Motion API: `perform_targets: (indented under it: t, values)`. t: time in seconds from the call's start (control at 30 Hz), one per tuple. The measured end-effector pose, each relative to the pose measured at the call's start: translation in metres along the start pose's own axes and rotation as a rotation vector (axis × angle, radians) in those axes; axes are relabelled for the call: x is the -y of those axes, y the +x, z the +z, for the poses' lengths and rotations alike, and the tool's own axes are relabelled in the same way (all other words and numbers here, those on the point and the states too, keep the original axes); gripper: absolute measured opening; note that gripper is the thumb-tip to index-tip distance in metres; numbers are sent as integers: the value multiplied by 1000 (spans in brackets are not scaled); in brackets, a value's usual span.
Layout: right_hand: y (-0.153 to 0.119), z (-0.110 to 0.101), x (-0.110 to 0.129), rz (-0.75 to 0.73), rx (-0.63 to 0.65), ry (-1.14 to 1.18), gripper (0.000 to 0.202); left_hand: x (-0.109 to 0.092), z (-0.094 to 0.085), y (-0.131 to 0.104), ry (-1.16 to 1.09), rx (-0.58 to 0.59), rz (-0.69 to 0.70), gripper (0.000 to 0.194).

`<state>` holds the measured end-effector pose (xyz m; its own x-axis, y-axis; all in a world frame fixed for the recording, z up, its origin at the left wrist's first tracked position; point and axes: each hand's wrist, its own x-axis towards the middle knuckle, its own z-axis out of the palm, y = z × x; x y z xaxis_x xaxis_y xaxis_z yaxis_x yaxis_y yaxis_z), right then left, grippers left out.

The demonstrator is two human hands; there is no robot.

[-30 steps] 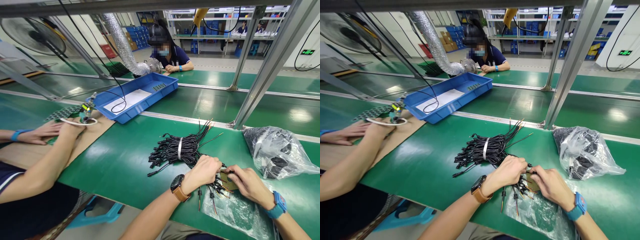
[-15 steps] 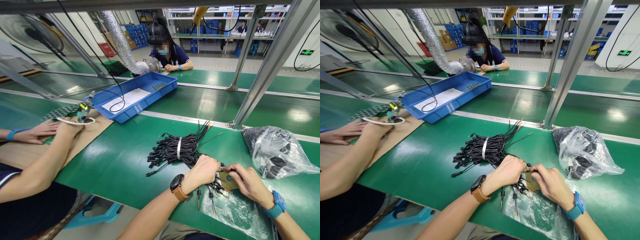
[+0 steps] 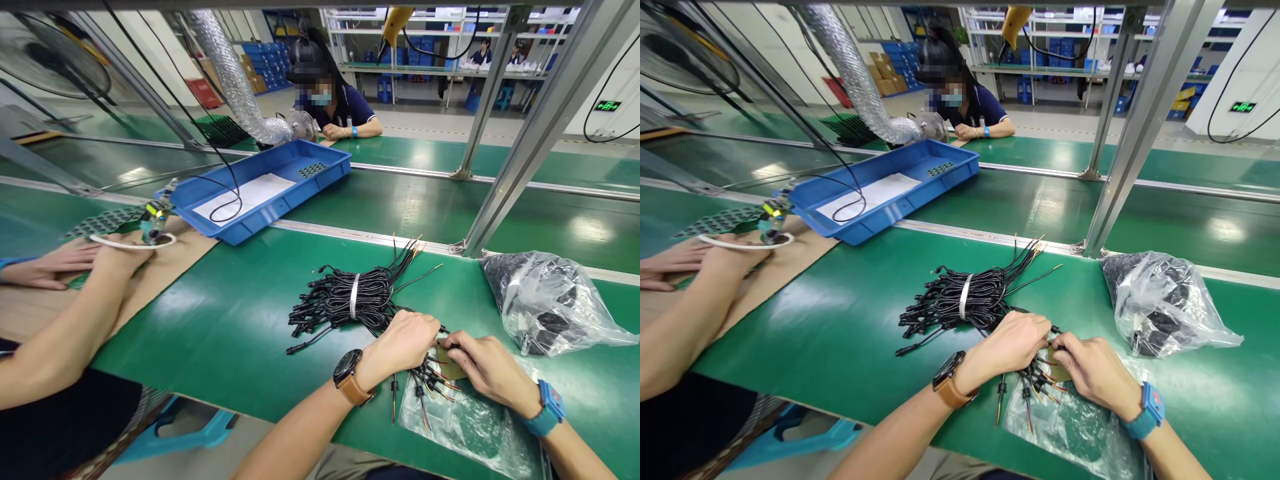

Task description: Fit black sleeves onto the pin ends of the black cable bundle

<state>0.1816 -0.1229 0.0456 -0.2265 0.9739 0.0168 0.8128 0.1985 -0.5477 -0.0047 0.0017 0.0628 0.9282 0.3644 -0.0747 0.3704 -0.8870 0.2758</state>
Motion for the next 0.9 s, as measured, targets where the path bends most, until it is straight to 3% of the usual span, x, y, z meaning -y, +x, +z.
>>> perform_targets:
  t: [0.23,0.37,0.53,0.63,0.9]
  values:
    - [-1,-6,-9,-21,-348,13,20,3,-4,0,-79,12,-2,7]
    - [2,-14,-6,-6,-482,52,18,6,-4,2,-223,-33,4,5]
    - [1,-10,-15,194,-465,201,25,3,-3,3,-424,-106,34,7]
    - [1,-4,-22,306,-408,435,34,-1,-2,3,-500,-145,53,14]
    - [7,-10,-8,390,-336,840,48,-10,8,3,-564,-418,69,13]
